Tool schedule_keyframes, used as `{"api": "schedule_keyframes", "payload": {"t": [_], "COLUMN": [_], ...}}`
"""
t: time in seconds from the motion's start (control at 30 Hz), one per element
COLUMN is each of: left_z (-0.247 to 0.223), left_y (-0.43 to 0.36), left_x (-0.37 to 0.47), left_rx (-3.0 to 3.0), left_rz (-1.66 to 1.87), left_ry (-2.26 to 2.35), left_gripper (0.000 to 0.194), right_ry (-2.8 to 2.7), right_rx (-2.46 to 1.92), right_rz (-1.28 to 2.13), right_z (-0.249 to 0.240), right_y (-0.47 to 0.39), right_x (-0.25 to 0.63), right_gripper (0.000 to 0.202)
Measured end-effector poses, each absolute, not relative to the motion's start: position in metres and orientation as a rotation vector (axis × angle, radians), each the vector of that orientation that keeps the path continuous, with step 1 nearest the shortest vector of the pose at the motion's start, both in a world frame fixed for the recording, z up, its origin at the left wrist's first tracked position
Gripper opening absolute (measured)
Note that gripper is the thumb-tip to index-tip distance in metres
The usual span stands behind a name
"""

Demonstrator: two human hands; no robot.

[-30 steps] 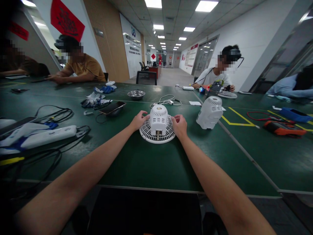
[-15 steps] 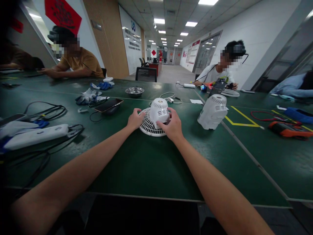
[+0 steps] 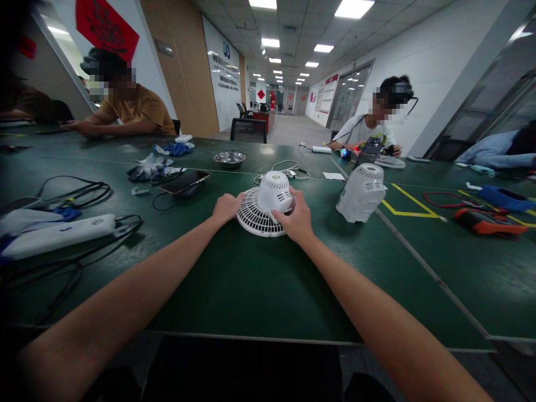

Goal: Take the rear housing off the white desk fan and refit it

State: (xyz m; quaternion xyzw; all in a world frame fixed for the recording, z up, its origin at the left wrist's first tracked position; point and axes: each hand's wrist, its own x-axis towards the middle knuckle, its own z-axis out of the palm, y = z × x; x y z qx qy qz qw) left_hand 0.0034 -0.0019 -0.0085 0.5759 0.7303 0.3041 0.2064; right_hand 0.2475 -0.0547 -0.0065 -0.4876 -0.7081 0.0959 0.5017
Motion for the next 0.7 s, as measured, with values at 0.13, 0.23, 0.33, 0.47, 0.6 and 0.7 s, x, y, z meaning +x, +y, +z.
{"api": "schedule_keyframes", "payload": {"t": [0.13, 0.23, 0.33, 0.47, 0.6, 0.7], "left_z": [-0.009, -0.009, -0.010, -0.011, -0.013, -0.014], "left_y": [-0.001, -0.001, -0.002, -0.002, 0.000, 0.001], "left_x": [-0.003, -0.007, -0.008, -0.006, -0.007, -0.008], "left_rx": [1.717, 1.760, 1.796, 1.840, 1.849, 1.862], "left_rz": [0.794, 0.786, 0.782, 0.778, 0.775, 0.790], "left_ry": [1.980, 1.881, 1.872, 1.874, 1.885, 1.883], "left_gripper": [0.059, 0.062, 0.062, 0.062, 0.064, 0.065], "right_ry": [-1.696, -1.703, -1.734, -1.805, -1.863, -1.857], "right_rx": [-1.146, -1.161, -1.202, -1.197, -1.182, -1.188], "right_rz": [0.336, 0.324, 0.285, 0.293, 0.292, 0.295], "right_z": [-0.011, -0.012, -0.012, -0.011, -0.010, -0.008], "right_y": [-0.052, -0.050, -0.050, -0.051, -0.049, -0.049], "right_x": [0.254, 0.258, 0.261, 0.268, 0.274, 0.275], "right_gripper": [0.078, 0.079, 0.081, 0.090, 0.099, 0.098]}}
